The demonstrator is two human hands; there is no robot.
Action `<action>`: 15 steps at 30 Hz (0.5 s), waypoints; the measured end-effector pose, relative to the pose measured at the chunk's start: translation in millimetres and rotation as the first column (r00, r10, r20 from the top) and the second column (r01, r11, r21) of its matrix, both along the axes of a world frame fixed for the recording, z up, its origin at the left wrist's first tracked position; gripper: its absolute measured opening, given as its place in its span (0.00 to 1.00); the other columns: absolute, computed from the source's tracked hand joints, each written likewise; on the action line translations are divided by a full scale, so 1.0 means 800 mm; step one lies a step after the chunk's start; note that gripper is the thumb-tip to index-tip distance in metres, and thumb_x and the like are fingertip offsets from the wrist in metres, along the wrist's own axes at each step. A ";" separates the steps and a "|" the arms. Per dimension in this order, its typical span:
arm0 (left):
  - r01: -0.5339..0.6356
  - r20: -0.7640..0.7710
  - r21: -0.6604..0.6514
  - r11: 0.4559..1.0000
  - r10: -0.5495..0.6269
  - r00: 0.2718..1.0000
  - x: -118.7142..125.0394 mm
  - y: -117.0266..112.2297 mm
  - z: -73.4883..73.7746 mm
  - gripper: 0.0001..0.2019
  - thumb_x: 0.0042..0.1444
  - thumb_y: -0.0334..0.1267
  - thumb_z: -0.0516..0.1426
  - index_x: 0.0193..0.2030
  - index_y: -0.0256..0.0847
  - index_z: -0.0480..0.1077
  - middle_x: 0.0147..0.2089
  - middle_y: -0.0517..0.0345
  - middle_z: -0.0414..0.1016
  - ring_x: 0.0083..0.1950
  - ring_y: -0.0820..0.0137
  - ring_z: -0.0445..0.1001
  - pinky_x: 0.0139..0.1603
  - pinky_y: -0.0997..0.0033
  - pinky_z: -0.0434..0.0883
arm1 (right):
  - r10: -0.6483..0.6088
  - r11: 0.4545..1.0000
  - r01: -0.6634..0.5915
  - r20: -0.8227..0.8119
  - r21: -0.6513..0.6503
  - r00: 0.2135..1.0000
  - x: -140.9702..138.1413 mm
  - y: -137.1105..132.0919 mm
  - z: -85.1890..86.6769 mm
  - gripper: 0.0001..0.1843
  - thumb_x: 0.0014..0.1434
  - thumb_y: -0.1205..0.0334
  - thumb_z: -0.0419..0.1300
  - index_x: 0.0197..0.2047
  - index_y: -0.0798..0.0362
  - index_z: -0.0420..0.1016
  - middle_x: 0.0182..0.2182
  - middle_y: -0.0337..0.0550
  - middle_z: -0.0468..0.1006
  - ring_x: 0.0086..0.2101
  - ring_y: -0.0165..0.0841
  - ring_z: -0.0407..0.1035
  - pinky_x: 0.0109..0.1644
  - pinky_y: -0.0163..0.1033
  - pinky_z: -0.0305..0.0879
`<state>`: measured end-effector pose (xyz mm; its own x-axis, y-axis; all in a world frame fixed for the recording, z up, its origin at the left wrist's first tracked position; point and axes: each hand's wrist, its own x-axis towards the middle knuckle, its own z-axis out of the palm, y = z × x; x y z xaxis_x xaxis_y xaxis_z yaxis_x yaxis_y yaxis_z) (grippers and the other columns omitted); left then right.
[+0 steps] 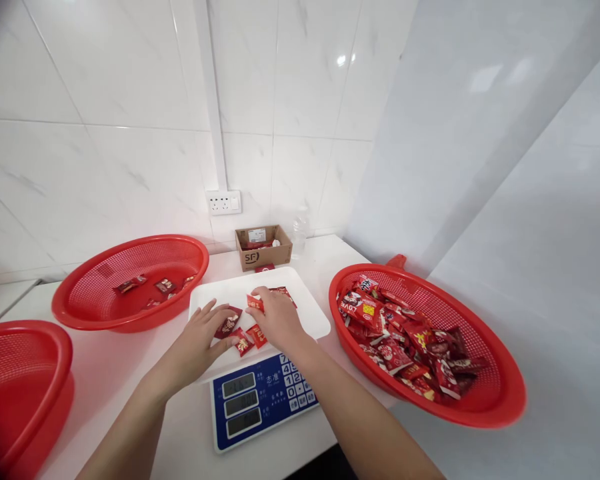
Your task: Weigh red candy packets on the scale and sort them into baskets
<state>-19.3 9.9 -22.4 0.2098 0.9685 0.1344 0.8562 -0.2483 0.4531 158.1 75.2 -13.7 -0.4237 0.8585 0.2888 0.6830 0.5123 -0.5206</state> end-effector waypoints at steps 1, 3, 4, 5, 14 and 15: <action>0.000 -0.010 -0.005 1.000 0.000 1.000 0.000 0.000 -0.002 0.19 0.60 0.48 0.51 0.56 0.46 0.62 0.62 0.55 0.63 0.69 0.53 0.45 0.65 0.43 0.48 | 0.021 1.000 -0.021 0.020 0.005 1.000 -0.004 -0.002 -0.001 0.14 0.58 0.60 0.56 0.48 0.53 0.70 0.39 0.47 0.78 0.43 0.39 0.69 0.48 0.43 0.60; 0.007 -0.033 -0.014 1.000 -0.008 0.999 0.001 0.000 -0.005 0.21 0.59 0.48 0.52 0.58 0.45 0.61 0.64 0.53 0.60 0.69 0.52 0.44 0.65 0.43 0.47 | 0.052 0.998 -0.053 0.040 0.026 0.998 -0.004 0.000 -0.002 0.13 0.59 0.60 0.55 0.46 0.53 0.72 0.39 0.47 0.78 0.44 0.40 0.68 0.49 0.45 0.60; 0.012 -0.047 -0.022 1.000 -0.013 0.999 0.001 -0.001 -0.006 0.22 0.59 0.48 0.52 0.59 0.45 0.60 0.65 0.52 0.59 0.69 0.52 0.43 0.65 0.43 0.47 | 0.051 0.998 -0.052 0.038 0.038 0.998 -0.002 0.002 -0.003 0.13 0.59 0.61 0.54 0.46 0.53 0.73 0.41 0.48 0.78 0.45 0.40 0.67 0.50 0.45 0.60; 0.017 -0.064 -0.035 0.999 -0.019 0.998 0.002 -0.001 -0.007 0.23 0.59 0.49 0.52 0.60 0.45 0.60 0.66 0.51 0.57 0.70 0.52 0.42 0.65 0.43 0.47 | 0.040 0.998 -0.042 0.030 0.049 0.999 0.003 0.007 -0.005 0.13 0.60 0.61 0.52 0.47 0.53 0.73 0.43 0.48 0.77 0.47 0.40 0.66 0.52 0.46 0.60; 0.091 -0.118 -0.146 0.985 -0.109 0.987 0.006 0.000 -0.008 0.29 0.60 0.54 0.48 0.65 0.46 0.53 0.69 0.51 0.50 0.70 0.54 0.39 0.65 0.44 0.45 | 0.077 0.994 -0.070 0.079 -0.086 0.994 0.049 0.040 -0.033 0.21 0.62 0.60 0.48 0.56 0.56 0.69 0.58 0.52 0.66 0.59 0.41 0.56 0.62 0.52 0.52; 0.097 -0.114 -0.147 0.984 -0.114 0.987 0.005 0.001 -0.009 0.29 0.59 0.54 0.48 0.65 0.46 0.53 0.69 0.52 0.50 0.70 0.55 0.39 0.65 0.45 0.45 | 0.092 0.991 -0.084 0.081 -0.102 0.992 0.050 0.037 -0.034 0.22 0.62 0.60 0.48 0.56 0.55 0.68 0.59 0.51 0.65 0.60 0.41 0.56 0.63 0.51 0.52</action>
<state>-15.0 10.4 -29.7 0.3184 0.9473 -0.0345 0.8795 -0.2816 0.3837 197.9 104.5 -41.1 -0.5184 0.8391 0.1648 0.6813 0.5217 -0.5134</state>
